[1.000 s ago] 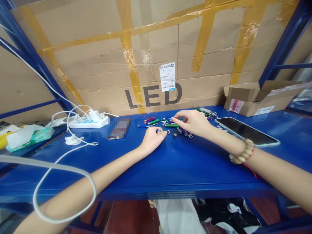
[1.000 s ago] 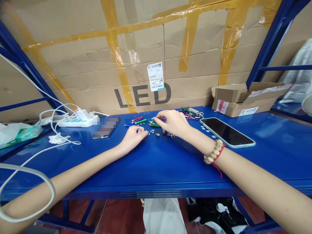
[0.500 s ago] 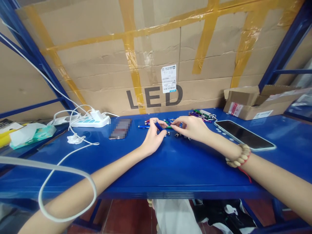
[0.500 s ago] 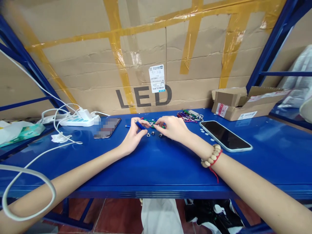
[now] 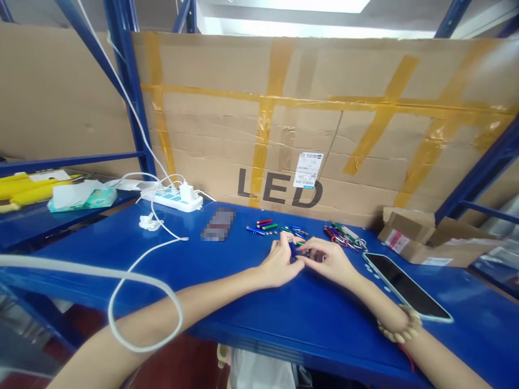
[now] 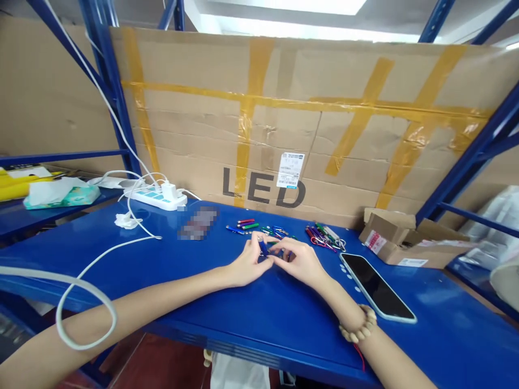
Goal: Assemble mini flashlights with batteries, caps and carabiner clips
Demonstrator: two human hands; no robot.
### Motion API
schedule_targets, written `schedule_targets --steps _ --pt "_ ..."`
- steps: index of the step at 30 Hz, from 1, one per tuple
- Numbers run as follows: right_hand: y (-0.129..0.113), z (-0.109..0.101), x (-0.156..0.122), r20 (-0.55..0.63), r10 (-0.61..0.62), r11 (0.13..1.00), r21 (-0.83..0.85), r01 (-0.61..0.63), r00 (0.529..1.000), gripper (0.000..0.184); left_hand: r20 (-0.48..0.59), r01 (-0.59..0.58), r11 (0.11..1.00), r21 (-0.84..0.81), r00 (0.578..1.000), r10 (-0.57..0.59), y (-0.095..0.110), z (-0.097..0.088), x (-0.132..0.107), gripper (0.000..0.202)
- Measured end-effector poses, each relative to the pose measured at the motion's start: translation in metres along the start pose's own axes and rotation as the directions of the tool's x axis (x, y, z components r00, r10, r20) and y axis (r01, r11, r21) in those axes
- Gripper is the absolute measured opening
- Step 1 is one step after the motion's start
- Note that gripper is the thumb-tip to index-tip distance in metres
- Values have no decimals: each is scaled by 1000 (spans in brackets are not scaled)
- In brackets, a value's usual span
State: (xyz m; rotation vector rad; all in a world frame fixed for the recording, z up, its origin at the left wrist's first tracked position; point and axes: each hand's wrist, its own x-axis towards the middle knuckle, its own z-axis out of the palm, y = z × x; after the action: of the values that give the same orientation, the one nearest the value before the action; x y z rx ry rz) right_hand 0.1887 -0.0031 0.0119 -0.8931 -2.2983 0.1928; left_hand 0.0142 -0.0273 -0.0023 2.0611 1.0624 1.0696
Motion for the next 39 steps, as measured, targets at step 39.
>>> schedule_targets --steps 39 --pt "7 -12 18 -101 25 1000 11 -24 995 17 -32 -186 942 278 979 203 -3 -28 21 28"
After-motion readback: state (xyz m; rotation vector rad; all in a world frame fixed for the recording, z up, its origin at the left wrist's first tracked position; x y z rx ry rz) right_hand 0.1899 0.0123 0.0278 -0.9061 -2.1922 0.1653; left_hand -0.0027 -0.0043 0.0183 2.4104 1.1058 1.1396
